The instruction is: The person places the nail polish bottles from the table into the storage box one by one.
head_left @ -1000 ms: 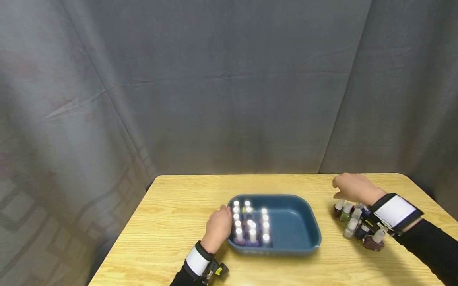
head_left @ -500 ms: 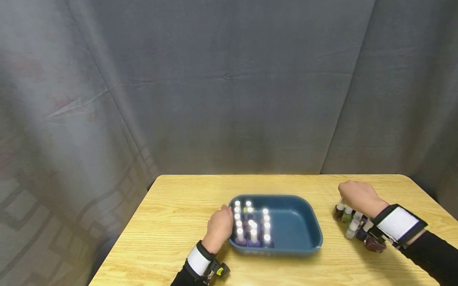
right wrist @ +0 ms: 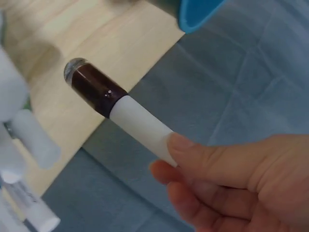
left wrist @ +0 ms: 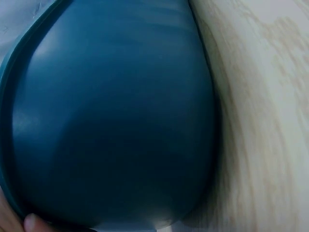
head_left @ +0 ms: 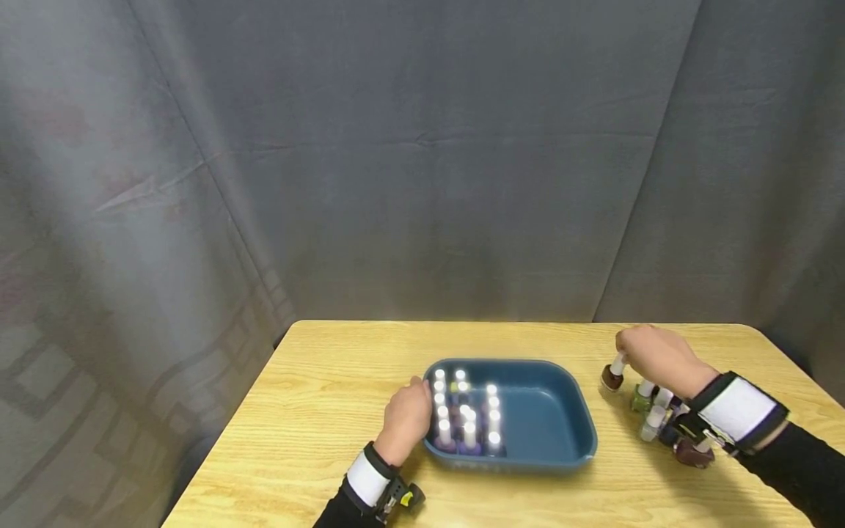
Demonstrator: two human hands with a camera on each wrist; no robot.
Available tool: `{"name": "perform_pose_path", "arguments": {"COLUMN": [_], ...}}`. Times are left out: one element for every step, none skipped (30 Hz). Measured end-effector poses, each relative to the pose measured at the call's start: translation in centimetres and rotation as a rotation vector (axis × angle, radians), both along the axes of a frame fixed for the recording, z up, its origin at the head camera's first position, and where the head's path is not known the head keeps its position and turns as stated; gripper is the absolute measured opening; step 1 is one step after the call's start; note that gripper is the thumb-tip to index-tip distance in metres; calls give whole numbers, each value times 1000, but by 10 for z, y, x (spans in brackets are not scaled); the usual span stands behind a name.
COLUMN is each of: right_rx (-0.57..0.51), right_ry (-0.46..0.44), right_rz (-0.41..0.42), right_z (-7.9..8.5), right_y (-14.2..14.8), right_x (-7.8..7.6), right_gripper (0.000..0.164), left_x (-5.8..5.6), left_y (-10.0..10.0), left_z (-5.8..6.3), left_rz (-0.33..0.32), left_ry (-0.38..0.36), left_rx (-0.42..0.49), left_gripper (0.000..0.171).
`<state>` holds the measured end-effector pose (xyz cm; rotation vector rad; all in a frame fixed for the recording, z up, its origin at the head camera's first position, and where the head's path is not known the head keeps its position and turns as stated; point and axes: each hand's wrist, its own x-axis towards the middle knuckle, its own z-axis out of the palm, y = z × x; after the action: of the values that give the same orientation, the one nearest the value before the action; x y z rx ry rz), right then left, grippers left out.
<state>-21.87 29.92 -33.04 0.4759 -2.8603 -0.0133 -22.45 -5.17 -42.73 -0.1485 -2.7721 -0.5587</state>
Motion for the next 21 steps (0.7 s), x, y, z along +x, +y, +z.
{"name": "perform_pose_path", "arguments": {"right_rx": [3,9,17,23,24,26,28,29,31,34,40,48,58,69,80,86,92,95,96,98,99], "right_ry": [12,22,35,49,60,69,82,93,108,121,139,159,179,200,225,243,262,280,296,313,329], "right_rz": [11,21,33,40,46,47,53,56,63,73,86,100,116,130,146,157,167,178,188,199,212], "right_z": [3,5,7,10,12,15,18,20,23,25,26,28,29,30,30,31,32,33,34,34,34], "right_y": [-2,-4,-6,-8,-10,-13,-15,-18,-20,-23,-25,-27,-29,-31,-33,-35,-37,-40,-43,-46,-49], "right_x": [0,-1,-1,-2,-2,-2,-3,-3,-3,-3,-3,-2,-2,-2,-2,-2,-1,-1,-1,-2,-2], "right_gripper": [26,24,22,20,19,18,19,20,20,19,19,19,19,17,16,15,15,14,14,14,14], "left_x": [0,0,0,0,0,0,0,0,1,1,0,0,0,0,0,-1,-1,-1,-1,-1,-1], "left_y": [0,0,0,0,0,0,0,0,1,1,1,2,2,3,3,4,4,4,4,4,4], "left_z": [0,0,0,0,0,1,1,1,1,1,1,1,1,0,0,0,0,0,0,0,0], "left_rz": [-2,-3,-5,-6,-8,-7,-6,-3,-1,2,2,2,0,-1,-4,-6,-8,-9,-9,-8,-8], "left_ry": [4,2,1,-5,-8,-8,-10,-15,-15,-15,-17,-12,-14,-15,-16,-16,-17,-14,-18,-18,-17], "left_rx": [-1,-1,0,2,5,7,6,7,8,7,6,5,4,4,3,3,4,3,3,2,2], "left_gripper": [30,30,30,30,30,30,30,29,29,29,29,29,30,30,30,30,31,30,31,30,30]}}
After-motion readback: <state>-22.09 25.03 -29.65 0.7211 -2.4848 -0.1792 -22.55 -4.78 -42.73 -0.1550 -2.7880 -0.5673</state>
